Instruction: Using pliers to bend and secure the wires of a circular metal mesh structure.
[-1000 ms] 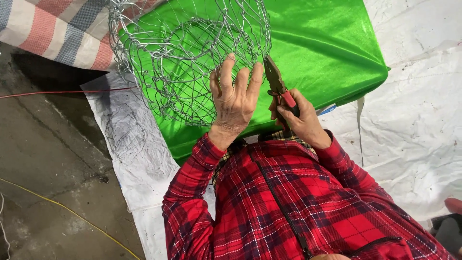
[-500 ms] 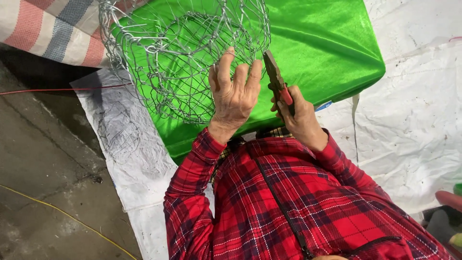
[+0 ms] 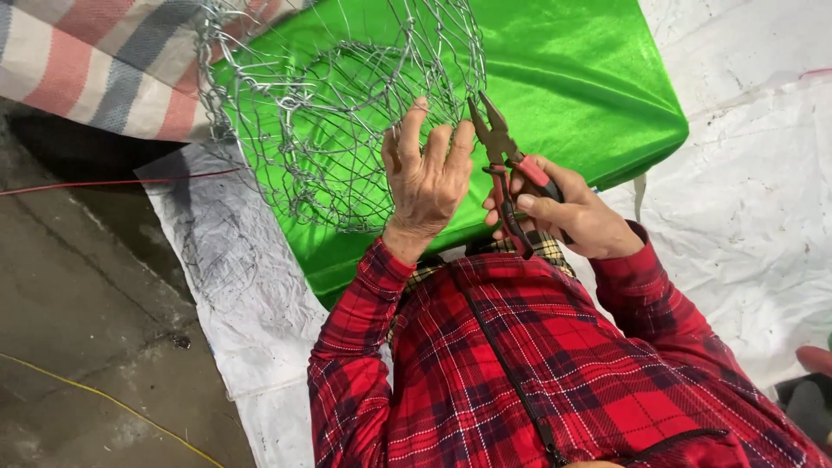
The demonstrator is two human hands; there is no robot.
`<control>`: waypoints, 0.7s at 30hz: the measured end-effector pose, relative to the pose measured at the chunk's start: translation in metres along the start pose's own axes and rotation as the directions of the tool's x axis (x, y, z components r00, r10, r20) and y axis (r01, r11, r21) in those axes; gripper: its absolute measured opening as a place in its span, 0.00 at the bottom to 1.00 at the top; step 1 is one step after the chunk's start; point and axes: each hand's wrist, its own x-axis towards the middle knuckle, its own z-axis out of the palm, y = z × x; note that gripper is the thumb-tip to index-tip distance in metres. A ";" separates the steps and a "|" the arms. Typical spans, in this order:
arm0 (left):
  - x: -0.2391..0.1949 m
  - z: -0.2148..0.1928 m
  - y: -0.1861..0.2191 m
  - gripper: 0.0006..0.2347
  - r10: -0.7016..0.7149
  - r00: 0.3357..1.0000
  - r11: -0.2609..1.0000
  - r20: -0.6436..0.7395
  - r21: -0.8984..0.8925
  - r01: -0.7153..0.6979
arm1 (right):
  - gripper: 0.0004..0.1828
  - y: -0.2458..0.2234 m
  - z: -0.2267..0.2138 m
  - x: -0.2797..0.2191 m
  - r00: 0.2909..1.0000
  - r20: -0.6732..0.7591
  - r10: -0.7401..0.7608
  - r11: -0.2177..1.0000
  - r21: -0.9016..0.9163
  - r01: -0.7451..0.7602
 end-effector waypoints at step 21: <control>0.000 -0.005 0.001 0.04 -0.020 1.000 0.998 0.016 -0.051 0.020 | 0.03 -0.003 -0.002 0.022 0.992 0.011 -0.129 0.911 -0.393 0.123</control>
